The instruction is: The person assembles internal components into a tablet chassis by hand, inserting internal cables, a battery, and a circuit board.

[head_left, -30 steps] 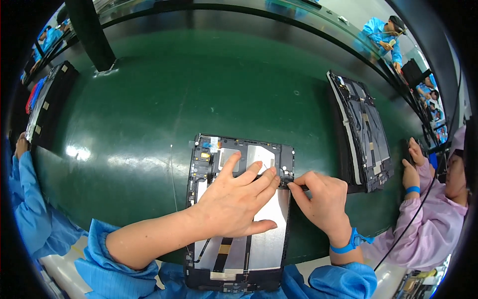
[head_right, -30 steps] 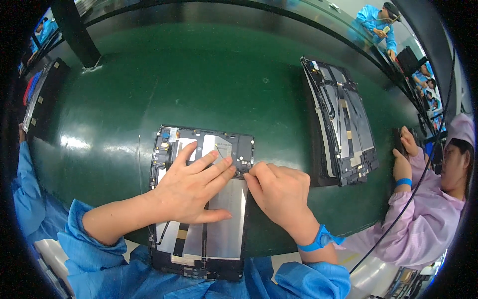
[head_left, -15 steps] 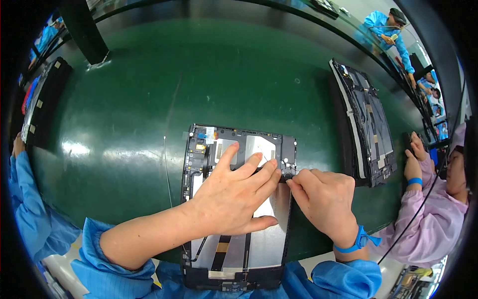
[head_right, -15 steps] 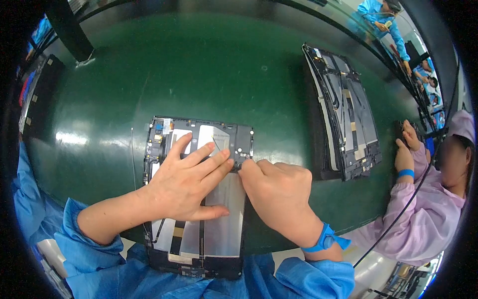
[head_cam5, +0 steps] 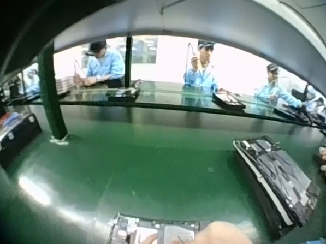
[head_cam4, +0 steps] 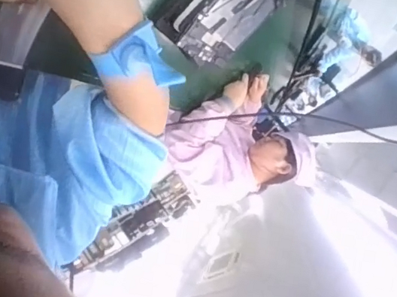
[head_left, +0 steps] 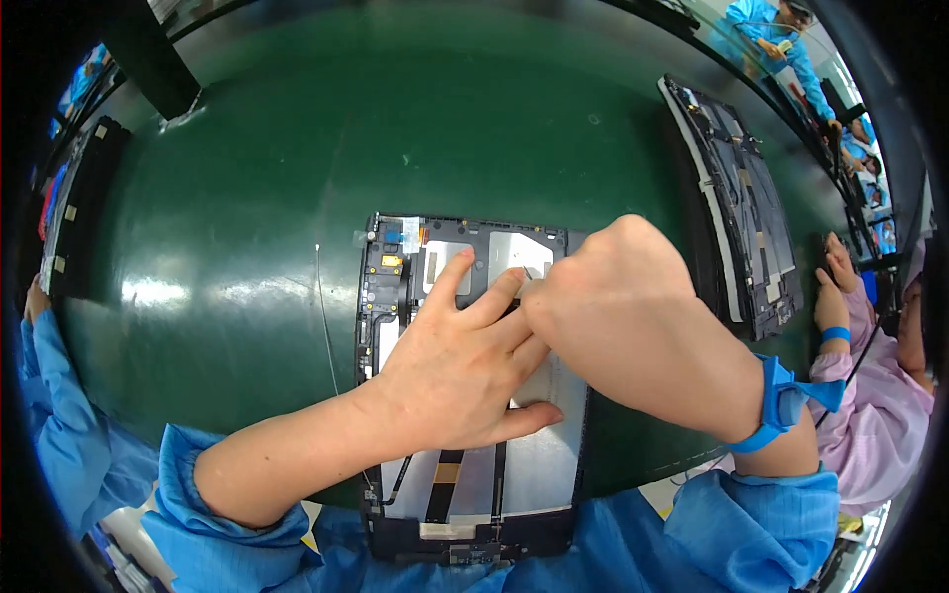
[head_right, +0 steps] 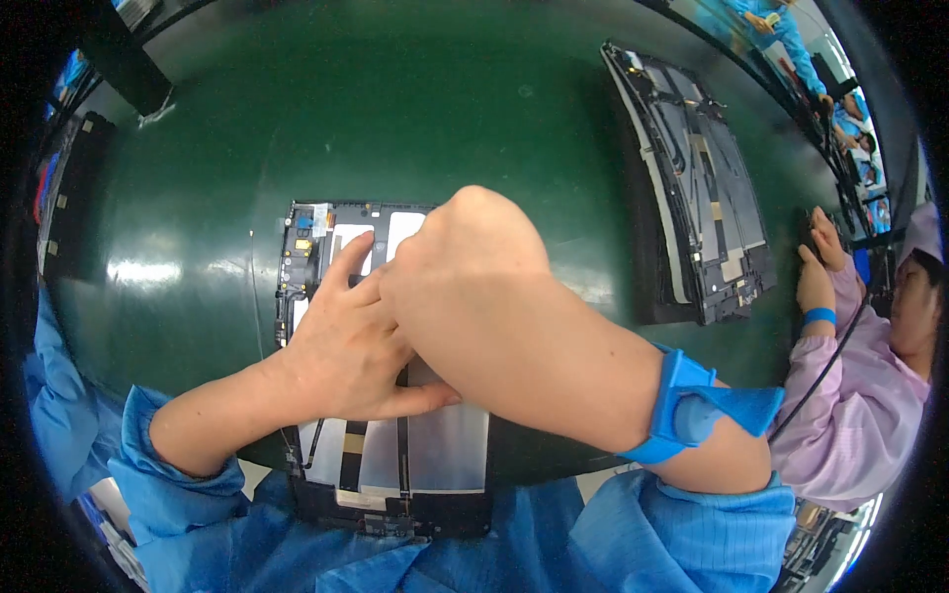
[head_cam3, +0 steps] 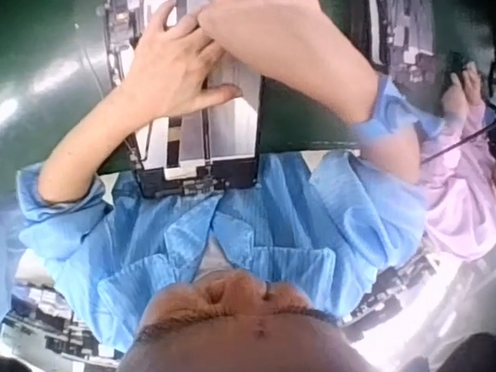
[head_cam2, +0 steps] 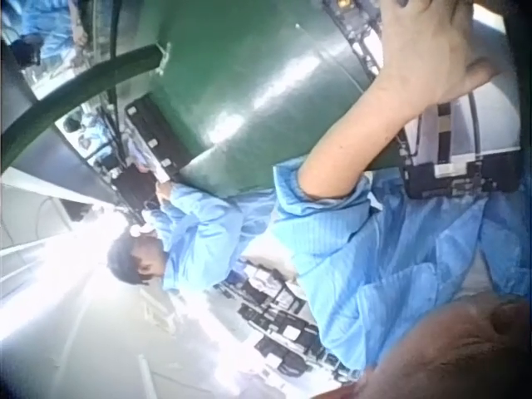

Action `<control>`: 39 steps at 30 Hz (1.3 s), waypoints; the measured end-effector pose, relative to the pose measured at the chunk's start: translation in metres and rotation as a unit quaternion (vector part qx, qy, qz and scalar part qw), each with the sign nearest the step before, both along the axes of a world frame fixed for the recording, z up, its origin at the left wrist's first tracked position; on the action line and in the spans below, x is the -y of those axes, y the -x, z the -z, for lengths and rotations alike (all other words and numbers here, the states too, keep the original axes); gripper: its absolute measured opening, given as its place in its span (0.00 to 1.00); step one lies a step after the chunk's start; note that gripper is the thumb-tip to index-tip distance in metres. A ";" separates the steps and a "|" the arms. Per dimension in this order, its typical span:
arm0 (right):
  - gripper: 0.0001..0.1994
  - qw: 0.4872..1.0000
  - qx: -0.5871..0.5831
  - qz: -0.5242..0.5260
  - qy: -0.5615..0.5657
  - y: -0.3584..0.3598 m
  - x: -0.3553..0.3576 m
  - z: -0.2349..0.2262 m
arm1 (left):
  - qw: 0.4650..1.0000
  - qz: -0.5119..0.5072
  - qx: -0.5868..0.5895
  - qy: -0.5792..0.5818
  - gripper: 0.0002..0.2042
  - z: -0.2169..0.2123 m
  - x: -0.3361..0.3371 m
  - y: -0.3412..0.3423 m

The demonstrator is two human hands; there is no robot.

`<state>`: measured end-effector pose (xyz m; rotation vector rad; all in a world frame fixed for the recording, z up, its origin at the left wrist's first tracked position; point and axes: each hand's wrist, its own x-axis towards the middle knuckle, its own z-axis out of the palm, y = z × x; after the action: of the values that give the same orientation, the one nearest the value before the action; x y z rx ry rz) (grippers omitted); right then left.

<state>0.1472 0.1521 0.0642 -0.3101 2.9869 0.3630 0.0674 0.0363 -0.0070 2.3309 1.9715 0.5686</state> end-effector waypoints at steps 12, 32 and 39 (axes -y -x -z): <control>0.07 0.935 -0.189 0.224 0.199 -0.056 -0.017 0.030 | 1.000 0.001 -0.025 0.010 0.31 -0.004 0.000 -0.004; 0.04 0.984 -0.123 0.128 0.010 -0.034 0.004 0.022 | 1.000 0.003 -0.019 0.010 0.31 0.002 0.002 -0.002; 0.06 0.960 -0.232 0.099 0.119 -0.037 0.010 0.002 | 0.969 -0.114 0.138 -0.171 0.23 -0.022 0.035 0.019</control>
<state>0.1841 0.1424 0.0621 0.0729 3.4874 0.0561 0.0486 0.0016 0.0149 2.0460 2.1557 1.2647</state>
